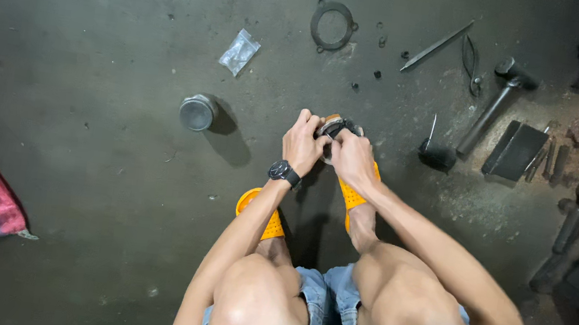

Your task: The person sits on the floor and assembles a circular mechanical component, likely a clutch assembly. They place friction plates and metal plates into the housing, then use pliers to install retaining clips around the perimeter.

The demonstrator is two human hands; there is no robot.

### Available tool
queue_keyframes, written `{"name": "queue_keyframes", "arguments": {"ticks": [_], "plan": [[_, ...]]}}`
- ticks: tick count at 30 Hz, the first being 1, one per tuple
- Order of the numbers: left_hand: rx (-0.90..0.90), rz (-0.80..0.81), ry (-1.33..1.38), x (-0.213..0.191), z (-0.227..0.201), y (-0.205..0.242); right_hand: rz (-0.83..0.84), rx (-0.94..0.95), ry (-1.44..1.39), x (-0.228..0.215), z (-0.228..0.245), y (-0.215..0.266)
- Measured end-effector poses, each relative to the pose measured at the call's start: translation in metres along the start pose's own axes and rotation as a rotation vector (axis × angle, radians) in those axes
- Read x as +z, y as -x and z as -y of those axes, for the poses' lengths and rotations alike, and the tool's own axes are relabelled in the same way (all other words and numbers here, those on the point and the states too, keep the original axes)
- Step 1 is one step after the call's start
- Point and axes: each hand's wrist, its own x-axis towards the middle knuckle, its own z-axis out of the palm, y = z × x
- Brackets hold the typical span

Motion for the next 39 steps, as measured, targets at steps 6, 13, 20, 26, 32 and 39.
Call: {"name": "queue_keyframes", "arguments": {"ticks": [6,13,20,26,32,39], "plan": [[-0.020,-0.021,0.009,0.016,0.013,-0.007,0.101,-0.413,0.558,-0.003,0.001,-0.029],[-0.045,-0.053,0.016,0.010,0.002,0.001,0.314,-0.936,1.043,-0.021,0.038,-0.046],[0.074,-0.100,-0.156,0.010,0.006,0.007,0.109,-0.878,1.006,-0.029,0.035,-0.062],[0.488,0.166,-0.718,-0.019,-0.037,0.009,-0.017,-0.464,0.735,-0.097,-0.014,-0.046],[0.543,0.275,-0.781,0.008,-0.027,-0.001,-0.074,-0.248,0.455,-0.109,-0.042,-0.017],[0.055,0.122,0.115,-0.025,-0.034,0.046,0.019,-0.439,0.464,-0.060,-0.030,-0.006]]}}
